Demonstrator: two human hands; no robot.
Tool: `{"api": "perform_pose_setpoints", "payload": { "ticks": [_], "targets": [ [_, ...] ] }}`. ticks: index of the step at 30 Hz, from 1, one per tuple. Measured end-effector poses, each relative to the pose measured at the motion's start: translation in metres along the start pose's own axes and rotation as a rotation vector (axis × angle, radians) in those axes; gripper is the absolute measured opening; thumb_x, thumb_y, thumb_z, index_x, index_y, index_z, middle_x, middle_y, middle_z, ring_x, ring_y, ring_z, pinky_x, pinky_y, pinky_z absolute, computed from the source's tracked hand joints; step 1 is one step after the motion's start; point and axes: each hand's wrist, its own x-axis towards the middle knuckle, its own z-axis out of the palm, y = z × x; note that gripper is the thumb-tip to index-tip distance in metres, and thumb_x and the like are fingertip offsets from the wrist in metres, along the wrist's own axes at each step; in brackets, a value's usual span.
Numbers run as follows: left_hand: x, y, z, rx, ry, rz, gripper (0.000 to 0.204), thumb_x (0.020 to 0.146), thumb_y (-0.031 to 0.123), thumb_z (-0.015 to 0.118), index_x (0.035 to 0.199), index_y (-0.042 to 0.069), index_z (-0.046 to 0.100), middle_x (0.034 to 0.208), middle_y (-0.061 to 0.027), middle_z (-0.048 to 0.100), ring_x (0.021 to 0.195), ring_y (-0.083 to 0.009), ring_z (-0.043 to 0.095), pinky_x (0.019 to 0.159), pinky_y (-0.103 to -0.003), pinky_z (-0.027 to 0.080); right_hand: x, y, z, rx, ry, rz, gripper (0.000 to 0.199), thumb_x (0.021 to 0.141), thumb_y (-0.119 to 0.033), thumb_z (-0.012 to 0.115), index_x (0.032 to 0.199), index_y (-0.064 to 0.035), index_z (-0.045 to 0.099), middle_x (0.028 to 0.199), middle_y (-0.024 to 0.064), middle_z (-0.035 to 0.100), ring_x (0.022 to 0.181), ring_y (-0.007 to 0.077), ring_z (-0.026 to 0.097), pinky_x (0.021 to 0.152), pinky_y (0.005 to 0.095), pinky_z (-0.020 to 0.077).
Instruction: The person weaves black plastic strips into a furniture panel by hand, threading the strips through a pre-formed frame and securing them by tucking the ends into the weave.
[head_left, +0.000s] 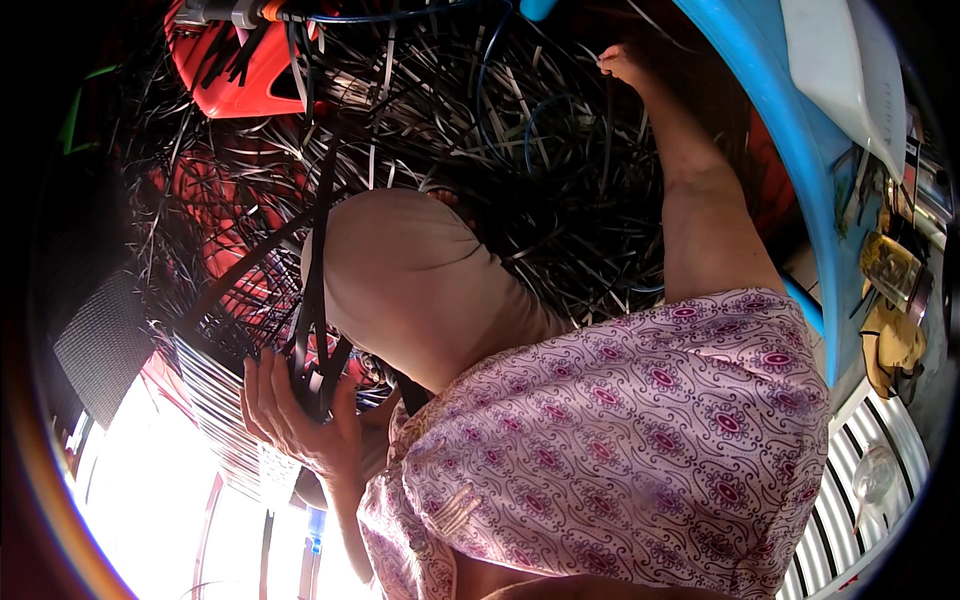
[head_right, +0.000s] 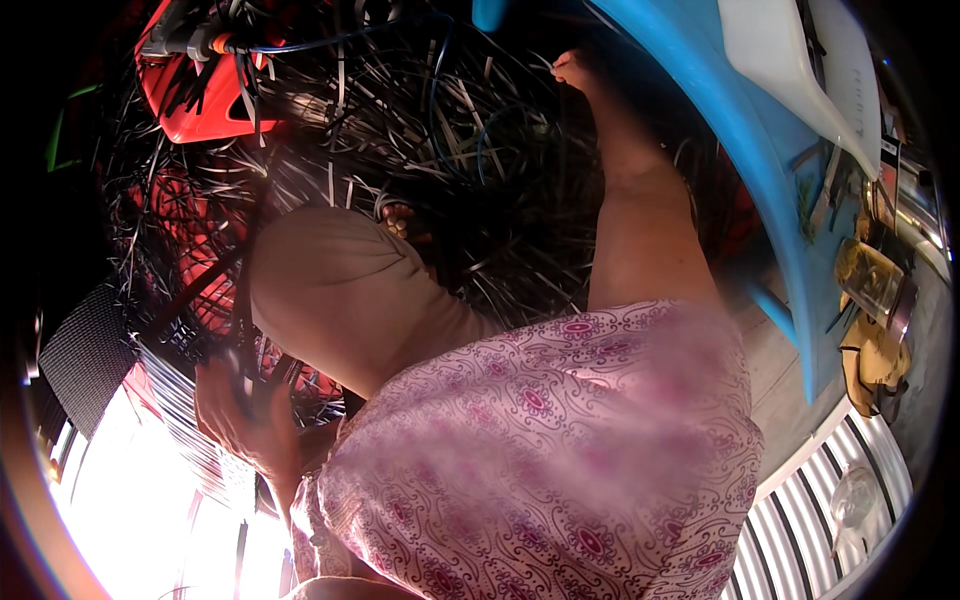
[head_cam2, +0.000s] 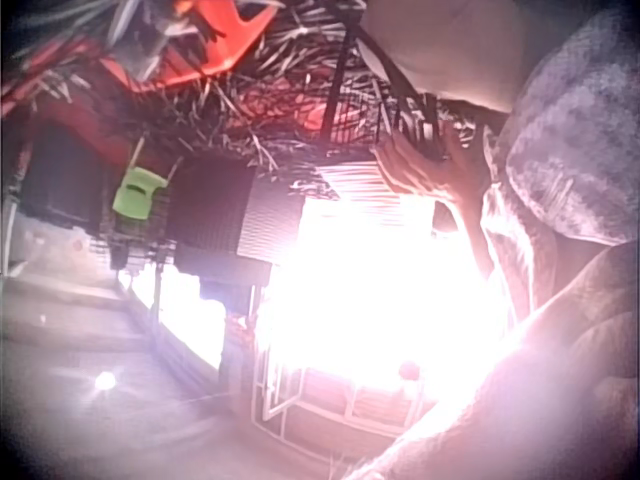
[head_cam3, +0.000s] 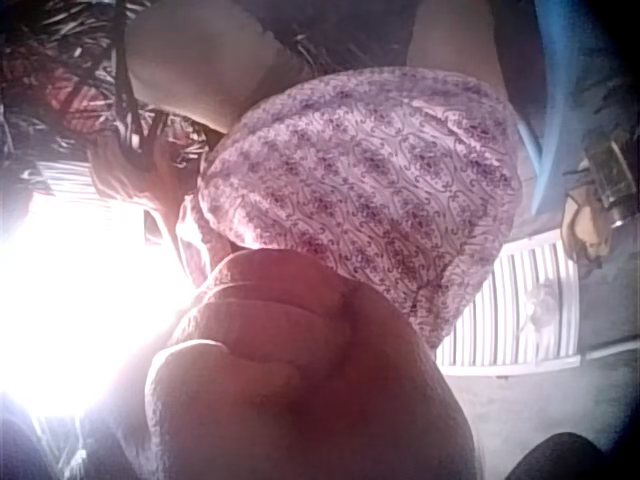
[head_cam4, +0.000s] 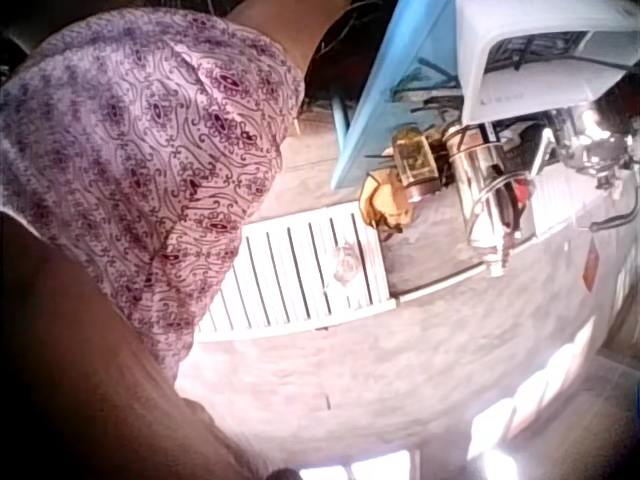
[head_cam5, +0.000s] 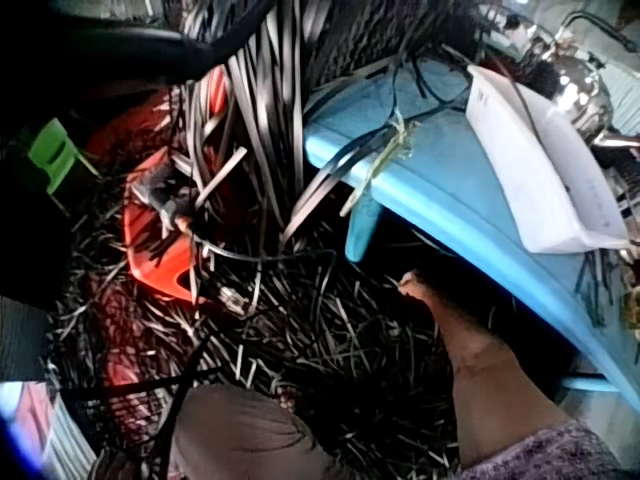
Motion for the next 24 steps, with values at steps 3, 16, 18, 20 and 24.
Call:
{"api": "perform_pose_setpoints", "payload": {
  "ticks": [3, 16, 18, 20, 24],
  "targets": [
    [0.003, 0.001, 0.001, -0.005, 0.014, 0.005, 0.071, 0.085, 0.059, 0.067, 0.127, 0.002, 0.059, 0.128, -0.0106, 0.061, 0.127, -0.0326, 0.052, 0.108, -0.05, 0.034, -0.001, 0.0, -0.001, -0.122, 0.073, -0.089, 0.021, 0.089, -0.024, 0.068, 0.082, -0.0044, 0.072, 0.065, 0.0079, 0.064, 0.059, 0.0174, 0.061, 0.059, 0.0342, 0.0485],
    [0.003, -0.002, 0.004, -0.008, 0.039, 0.022, 0.071, 0.085, 0.059, 0.067, 0.127, 0.003, 0.059, 0.128, -0.0102, 0.062, 0.126, -0.0316, 0.054, 0.107, -0.049, 0.034, 0.001, -0.001, -0.002, 0.119, 0.015, -0.028, 0.029, 0.087, -0.034, 0.073, 0.082, -0.0066, 0.065, 0.063, 0.0004, 0.06, 0.059, 0.012, 0.054, 0.058, 0.0301, 0.0449],
    [0.002, 0.0, 0.002, -0.004, 0.039, 0.018, 0.07, 0.085, 0.058, 0.067, 0.128, 0.003, 0.058, 0.127, -0.0101, 0.062, 0.126, -0.0312, 0.054, 0.108, -0.049, 0.035, 0.002, -0.003, -0.004, 0.151, -0.022, 0.04, 0.029, 0.087, -0.034, 0.073, 0.09, -0.0062, 0.067, 0.068, 0.0006, 0.064, 0.062, 0.0115, 0.055, 0.059, 0.0293, 0.0454],
    [0.0, -0.002, 0.003, 0.0, 0.032, 0.008, 0.07, 0.085, 0.057, 0.068, 0.128, 0.003, 0.059, 0.127, -0.01, 0.063, 0.126, -0.0309, 0.054, 0.108, -0.049, 0.035, -0.005, -0.023, -0.008, 0.167, -0.046, 0.109, 0.029, 0.087, -0.033, 0.073, 0.096, -0.0058, 0.068, 0.073, 0.002, 0.068, 0.062, 0.0109, 0.056, 0.059, 0.0286, 0.046],
    [-0.002, -0.006, 0.005, -0.004, 0.045, 0.015, 0.068, 0.085, 0.056, 0.069, 0.127, 0.003, 0.059, 0.126, -0.0102, 0.063, 0.126, -0.0306, 0.055, 0.109, -0.049, 0.034, -0.016, -0.047, -0.015, 0.175, -0.078, 0.196, 0.028, 0.091, -0.029, 0.068, 0.105, -0.0053, 0.07, 0.084, 0.0066, 0.074, 0.057, 0.0093, 0.056, 0.057, 0.0281, 0.0472]
  ]
}}
